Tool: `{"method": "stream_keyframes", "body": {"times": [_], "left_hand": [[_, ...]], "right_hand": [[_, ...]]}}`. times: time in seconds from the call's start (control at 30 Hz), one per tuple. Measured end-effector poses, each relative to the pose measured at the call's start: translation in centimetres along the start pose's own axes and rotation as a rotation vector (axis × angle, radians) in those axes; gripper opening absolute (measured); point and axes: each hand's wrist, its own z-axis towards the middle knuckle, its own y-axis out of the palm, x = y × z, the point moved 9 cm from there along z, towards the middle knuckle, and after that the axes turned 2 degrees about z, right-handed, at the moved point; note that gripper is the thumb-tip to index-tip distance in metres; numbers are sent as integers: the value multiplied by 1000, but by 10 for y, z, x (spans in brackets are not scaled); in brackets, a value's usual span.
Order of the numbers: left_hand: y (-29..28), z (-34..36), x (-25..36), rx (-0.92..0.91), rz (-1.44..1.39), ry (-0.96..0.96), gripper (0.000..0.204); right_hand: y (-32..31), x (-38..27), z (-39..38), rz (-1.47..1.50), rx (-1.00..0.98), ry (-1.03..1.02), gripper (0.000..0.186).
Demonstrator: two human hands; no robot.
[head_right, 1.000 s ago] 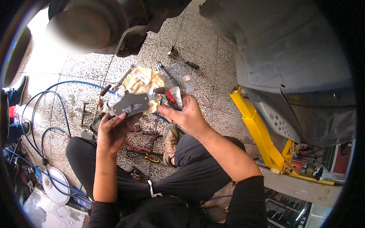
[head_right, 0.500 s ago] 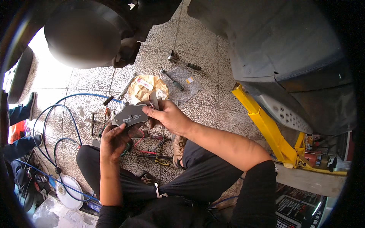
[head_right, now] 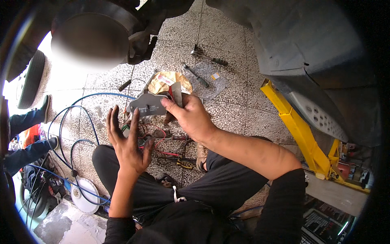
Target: The person removes old brake pads from a car's caliper, inspects them, and installs new brake pads. They handle the brake pads, caliper, and a multimeter during the process.
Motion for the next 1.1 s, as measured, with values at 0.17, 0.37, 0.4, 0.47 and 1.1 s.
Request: {"method": "stream_keyframes", "body": {"times": [0.17, 0.37, 0.4, 0.47, 1.1], "left_hand": [[11, 8, 8, -68, 147, 38, 59], [14, 5, 7, -47, 127, 23, 58], [16, 7, 11, -58, 133, 35, 58], [18, 12, 15, -78, 134, 34, 58], [20, 10, 16, -88, 195, -4, 59]], "right_hand": [[0, 4, -2, -12, -20, 41, 16], [-2, 7, -2, -1, -37, 79, 17], [-2, 8, -2, -3, -26, 77, 16], [-2, 11, -2, -8, -20, 69, 16], [-3, 10, -3, 12, -15, 75, 18]]}}
